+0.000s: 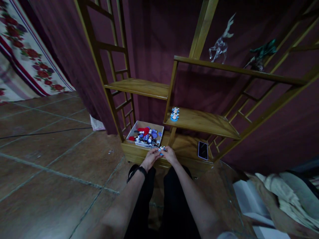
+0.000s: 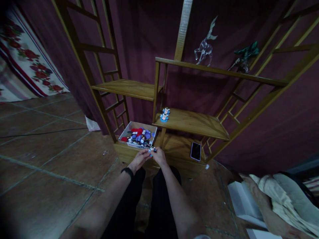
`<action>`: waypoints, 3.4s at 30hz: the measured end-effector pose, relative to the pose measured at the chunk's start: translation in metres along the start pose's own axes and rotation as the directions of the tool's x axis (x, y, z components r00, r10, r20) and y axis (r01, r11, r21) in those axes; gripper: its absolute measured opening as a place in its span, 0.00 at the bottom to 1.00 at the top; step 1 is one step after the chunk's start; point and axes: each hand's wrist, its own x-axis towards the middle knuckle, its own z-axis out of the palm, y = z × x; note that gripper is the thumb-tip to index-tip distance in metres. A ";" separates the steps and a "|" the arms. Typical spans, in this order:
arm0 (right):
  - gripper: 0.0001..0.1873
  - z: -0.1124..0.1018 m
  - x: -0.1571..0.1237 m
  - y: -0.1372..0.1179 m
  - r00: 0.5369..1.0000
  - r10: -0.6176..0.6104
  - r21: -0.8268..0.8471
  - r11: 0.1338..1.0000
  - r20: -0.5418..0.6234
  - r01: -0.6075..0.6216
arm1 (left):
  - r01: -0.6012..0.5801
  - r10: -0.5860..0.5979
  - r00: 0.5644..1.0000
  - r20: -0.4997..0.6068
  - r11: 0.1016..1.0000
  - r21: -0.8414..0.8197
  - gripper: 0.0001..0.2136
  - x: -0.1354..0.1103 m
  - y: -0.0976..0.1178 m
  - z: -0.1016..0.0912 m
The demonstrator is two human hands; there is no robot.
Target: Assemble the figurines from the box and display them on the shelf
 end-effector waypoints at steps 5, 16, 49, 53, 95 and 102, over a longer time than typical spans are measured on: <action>0.11 0.003 0.004 0.004 0.999 0.025 0.102 0.994 0.035 -0.028 | -0.019 0.018 0.998 -0.052 1.000 -0.015 0.10 0.001 0.001 -0.001; 0.13 0.001 0.005 0.006 0.995 -0.002 0.312 0.950 0.104 -0.031 | -0.022 0.014 0.991 -0.134 0.998 -0.060 0.07 0.000 0.005 -0.001; 0.14 0.000 0.001 0.003 0.993 0.038 0.335 0.939 0.112 -0.074 | 0.012 -0.024 0.991 -0.135 0.996 -0.086 0.06 0.003 0.002 -0.006; 0.15 -0.001 0.001 0.005 0.992 0.013 0.343 0.938 0.123 -0.055 | 0.010 -0.020 0.990 -0.136 0.997 -0.077 0.06 0.004 0.002 -0.007; 0.10 0.002 0.005 0.007 0.996 0.071 0.294 0.952 0.060 -0.086 | 0.000 -0.006 0.988 -0.154 0.999 -0.039 0.07 0.009 -0.002 -0.008; 0.07 0.003 0.007 0.009 0.996 0.075 0.258 0.962 0.053 -0.086 | 0.008 -0.014 0.986 -0.165 0.999 -0.034 0.07 0.006 -0.001 -0.006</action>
